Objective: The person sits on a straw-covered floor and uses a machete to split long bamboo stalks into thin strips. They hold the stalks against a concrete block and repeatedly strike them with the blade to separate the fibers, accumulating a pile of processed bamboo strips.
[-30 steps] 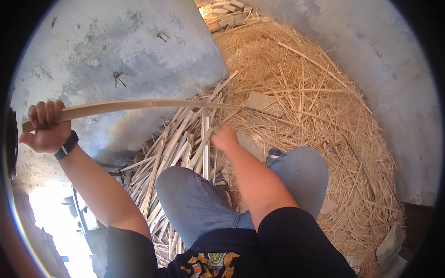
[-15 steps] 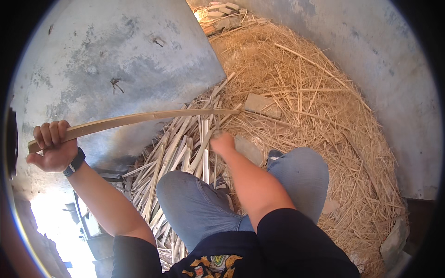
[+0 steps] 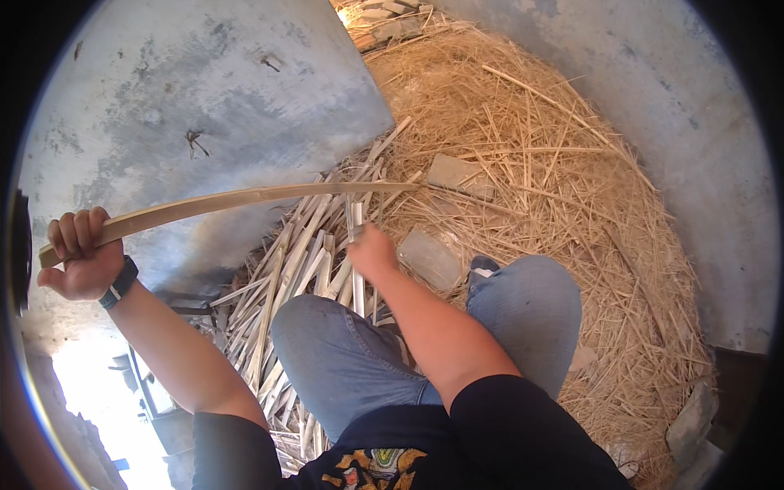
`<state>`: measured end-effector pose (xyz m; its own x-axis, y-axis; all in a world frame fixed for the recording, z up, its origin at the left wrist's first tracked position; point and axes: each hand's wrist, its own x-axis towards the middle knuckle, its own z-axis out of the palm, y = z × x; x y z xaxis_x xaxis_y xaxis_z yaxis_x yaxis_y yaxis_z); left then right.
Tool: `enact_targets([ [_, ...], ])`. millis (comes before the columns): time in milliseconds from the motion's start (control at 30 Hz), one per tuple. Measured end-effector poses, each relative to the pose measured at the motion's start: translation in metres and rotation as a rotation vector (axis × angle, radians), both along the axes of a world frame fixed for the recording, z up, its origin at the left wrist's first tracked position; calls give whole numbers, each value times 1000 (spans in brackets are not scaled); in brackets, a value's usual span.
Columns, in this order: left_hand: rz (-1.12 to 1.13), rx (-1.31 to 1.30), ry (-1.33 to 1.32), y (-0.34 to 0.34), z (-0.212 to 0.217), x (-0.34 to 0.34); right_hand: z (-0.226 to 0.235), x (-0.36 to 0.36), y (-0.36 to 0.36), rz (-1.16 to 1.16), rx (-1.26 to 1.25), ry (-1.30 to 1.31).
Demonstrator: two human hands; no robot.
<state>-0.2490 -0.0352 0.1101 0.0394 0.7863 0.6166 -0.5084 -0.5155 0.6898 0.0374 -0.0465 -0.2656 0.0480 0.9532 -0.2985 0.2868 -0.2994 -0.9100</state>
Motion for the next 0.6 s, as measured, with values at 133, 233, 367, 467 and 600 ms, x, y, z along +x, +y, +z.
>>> enact_targets([
  [133,62,21,7,-7,1,22,-6,7,-2,80,125,-27],
  [233,115,27,-10,0,-2,34,-73,51,10,45,-260,-161],
  [367,124,28,5,-3,-1,24,-23,7,9,-74,-55,-10],
  [467,333,8,26,-11,3,32,-7,-8,-8,72,62,-93],
  [600,206,47,38,-1,2,37,-113,43,2,-47,-144,-259],
])
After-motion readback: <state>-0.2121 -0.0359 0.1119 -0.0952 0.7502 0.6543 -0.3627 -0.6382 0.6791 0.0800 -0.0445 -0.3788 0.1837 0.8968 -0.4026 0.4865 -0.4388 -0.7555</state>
